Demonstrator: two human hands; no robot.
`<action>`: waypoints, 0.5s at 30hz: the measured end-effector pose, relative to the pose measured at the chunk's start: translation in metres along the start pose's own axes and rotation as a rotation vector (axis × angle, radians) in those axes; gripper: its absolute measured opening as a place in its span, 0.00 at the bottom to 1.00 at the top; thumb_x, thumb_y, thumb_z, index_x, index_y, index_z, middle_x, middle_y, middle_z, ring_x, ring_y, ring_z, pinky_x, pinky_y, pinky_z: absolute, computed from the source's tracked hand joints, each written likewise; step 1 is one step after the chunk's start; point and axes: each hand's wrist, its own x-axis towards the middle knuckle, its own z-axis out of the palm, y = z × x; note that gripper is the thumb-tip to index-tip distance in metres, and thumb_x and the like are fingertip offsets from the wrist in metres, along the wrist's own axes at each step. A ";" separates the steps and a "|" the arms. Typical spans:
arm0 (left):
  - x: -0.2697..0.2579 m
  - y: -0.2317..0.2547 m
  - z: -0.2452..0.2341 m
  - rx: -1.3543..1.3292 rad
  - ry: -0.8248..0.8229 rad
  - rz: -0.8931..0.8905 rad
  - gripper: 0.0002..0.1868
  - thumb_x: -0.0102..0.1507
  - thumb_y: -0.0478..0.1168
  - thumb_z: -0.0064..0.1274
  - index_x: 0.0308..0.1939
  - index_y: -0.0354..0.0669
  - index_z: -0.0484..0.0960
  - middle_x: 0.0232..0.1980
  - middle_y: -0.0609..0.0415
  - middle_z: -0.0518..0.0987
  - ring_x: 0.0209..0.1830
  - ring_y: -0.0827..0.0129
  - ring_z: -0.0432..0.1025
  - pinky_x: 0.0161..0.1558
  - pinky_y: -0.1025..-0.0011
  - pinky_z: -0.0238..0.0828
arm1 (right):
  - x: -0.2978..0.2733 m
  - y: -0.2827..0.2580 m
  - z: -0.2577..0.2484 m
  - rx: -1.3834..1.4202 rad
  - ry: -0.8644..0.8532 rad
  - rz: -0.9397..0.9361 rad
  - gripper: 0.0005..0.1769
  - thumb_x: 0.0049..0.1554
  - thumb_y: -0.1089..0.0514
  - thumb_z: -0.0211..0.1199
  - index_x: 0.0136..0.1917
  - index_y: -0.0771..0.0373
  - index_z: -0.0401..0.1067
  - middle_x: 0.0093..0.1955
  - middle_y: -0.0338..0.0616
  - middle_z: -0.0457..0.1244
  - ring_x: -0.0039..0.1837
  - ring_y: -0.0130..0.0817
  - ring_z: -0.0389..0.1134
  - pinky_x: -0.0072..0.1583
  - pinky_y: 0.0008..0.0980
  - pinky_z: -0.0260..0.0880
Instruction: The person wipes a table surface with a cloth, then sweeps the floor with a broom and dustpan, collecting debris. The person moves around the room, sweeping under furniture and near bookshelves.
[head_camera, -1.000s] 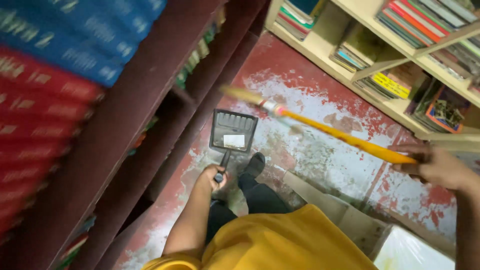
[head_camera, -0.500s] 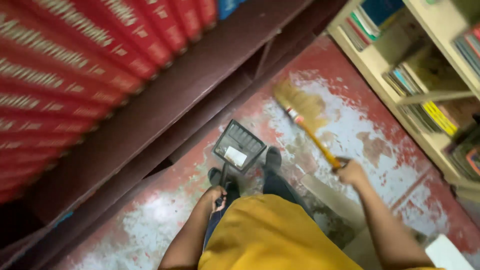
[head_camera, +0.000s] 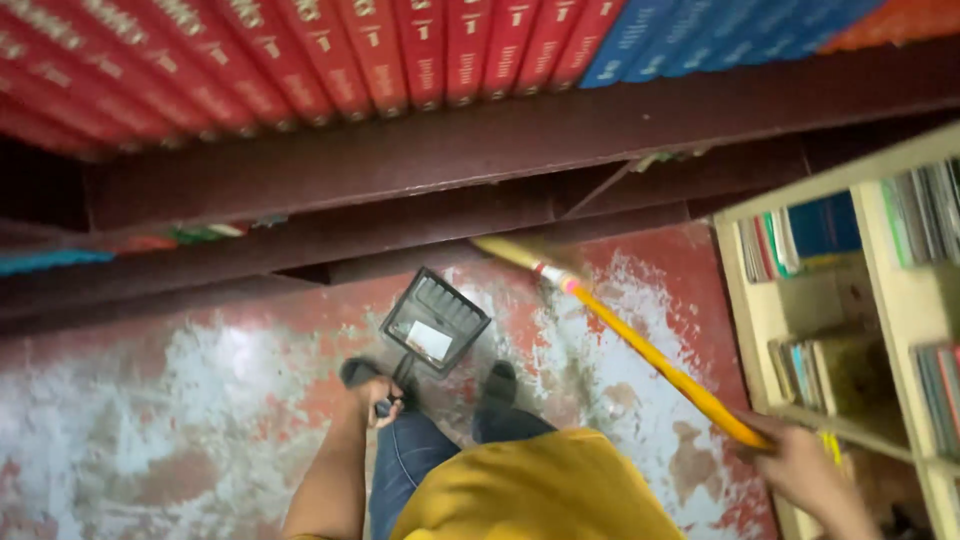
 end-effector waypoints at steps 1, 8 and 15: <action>-0.003 -0.006 0.004 -0.022 -0.015 0.033 0.05 0.65 0.36 0.50 0.35 0.37 0.75 0.26 0.47 0.76 0.21 0.63 0.69 0.20 0.69 0.67 | 0.027 -0.010 0.019 0.007 0.051 -0.103 0.36 0.45 0.52 0.72 0.69 0.38 0.74 0.45 0.40 0.77 0.39 0.36 0.74 0.46 0.33 0.76; 0.002 -0.039 0.025 -0.244 -0.034 0.017 0.12 0.66 0.39 0.49 0.45 0.30 0.76 0.35 0.43 0.80 0.22 0.66 0.72 0.19 0.75 0.67 | 0.075 -0.166 0.012 -0.346 -0.159 -0.102 0.19 0.56 0.63 0.61 0.62 0.64 0.75 0.43 0.46 0.72 0.33 0.28 0.72 0.33 0.23 0.76; 0.001 -0.038 0.042 -0.377 -0.020 0.135 0.09 0.65 0.35 0.50 0.45 0.32 0.75 0.33 0.41 0.80 0.25 0.60 0.74 0.19 0.74 0.70 | 0.011 -0.050 -0.099 0.205 -0.182 0.092 0.29 0.57 0.69 0.70 0.69 0.50 0.80 0.41 0.60 0.77 0.30 0.38 0.61 0.33 0.30 0.57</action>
